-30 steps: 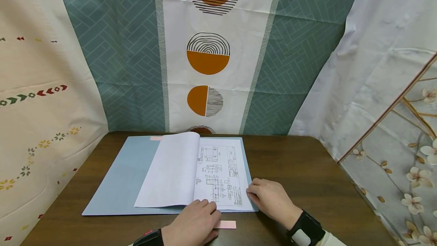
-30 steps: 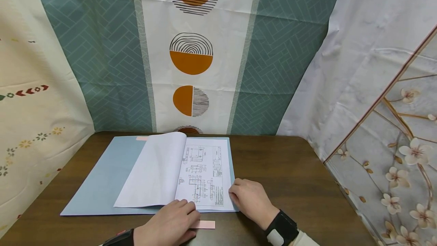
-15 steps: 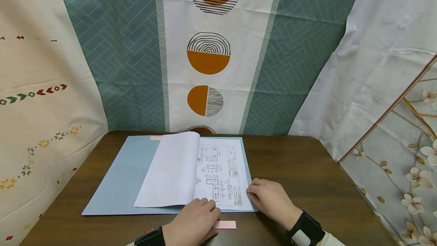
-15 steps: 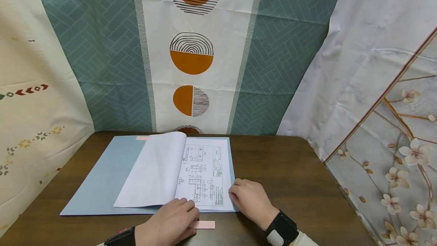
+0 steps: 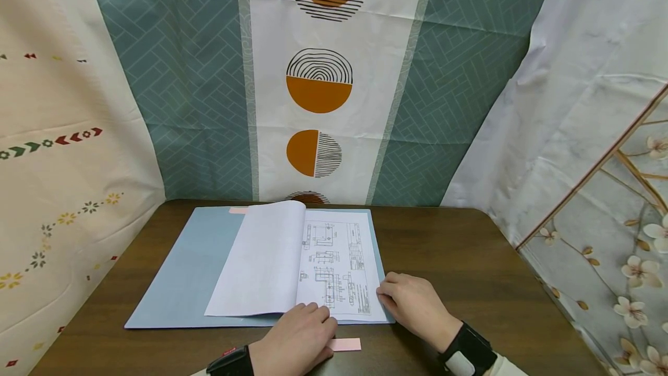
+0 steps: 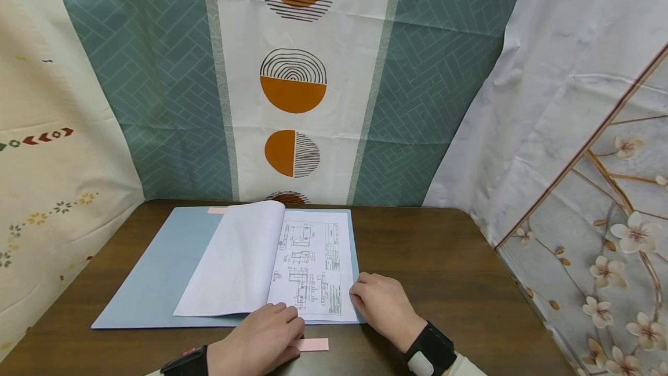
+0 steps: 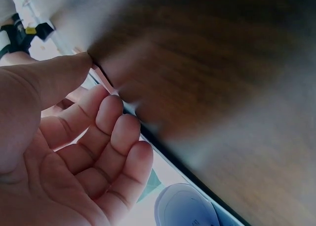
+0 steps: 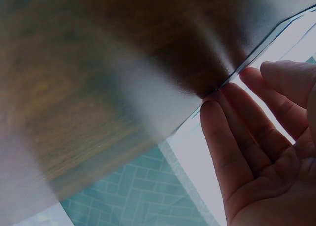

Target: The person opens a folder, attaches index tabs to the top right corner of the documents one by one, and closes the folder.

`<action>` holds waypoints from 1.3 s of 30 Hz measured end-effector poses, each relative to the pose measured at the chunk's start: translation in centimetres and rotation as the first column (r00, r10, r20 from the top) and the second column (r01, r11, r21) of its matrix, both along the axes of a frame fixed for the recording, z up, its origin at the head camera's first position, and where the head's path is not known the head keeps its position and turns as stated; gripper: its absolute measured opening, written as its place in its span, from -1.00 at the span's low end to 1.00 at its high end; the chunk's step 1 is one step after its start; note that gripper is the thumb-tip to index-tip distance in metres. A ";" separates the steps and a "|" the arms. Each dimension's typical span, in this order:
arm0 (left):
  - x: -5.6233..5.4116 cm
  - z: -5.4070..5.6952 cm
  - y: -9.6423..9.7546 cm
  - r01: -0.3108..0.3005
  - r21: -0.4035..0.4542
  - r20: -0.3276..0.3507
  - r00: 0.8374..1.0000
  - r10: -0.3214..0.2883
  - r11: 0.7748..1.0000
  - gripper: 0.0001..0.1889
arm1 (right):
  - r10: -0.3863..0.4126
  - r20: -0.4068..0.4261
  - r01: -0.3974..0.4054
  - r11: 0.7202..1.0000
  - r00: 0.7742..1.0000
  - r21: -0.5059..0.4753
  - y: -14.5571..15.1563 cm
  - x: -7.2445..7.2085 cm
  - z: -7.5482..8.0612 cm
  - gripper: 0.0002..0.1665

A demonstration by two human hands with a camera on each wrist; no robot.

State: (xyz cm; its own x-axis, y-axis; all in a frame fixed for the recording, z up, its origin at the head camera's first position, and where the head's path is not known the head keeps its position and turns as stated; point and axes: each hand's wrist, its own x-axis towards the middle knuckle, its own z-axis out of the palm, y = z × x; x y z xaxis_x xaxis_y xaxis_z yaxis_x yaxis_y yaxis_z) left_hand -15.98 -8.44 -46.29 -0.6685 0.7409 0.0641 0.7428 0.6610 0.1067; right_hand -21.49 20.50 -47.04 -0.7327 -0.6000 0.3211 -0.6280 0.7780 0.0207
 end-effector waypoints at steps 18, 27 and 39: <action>0.3 0.9 0.6 0.013 -0.047 -0.022 1.000 -0.014 0.999 -0.87 | -0.017 0.013 0.017 1.000 1.000 0.009 -0.1 0.0 0.0 -0.88; 0.1 0.7 0.4 0.033 0.001 0.007 0.999 -0.033 0.999 -0.88 | -0.018 0.005 0.018 1.000 1.000 0.011 -0.1 0.0 0.0 -0.88; -0.1 1.2 0.3 0.032 -0.028 0.032 0.999 -0.031 0.999 -0.85 | -0.013 0.000 0.013 1.000 1.000 0.012 -0.1 0.0 0.0 -0.87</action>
State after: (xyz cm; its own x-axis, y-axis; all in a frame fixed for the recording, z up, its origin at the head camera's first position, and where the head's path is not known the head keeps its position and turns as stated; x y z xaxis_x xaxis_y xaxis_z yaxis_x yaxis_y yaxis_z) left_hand -16.07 -8.16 -45.11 -0.6459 0.7631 0.0216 0.7600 0.6401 0.1121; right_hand -21.53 20.40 -47.07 -0.7409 -0.5941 0.3134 -0.6175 0.7860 0.0301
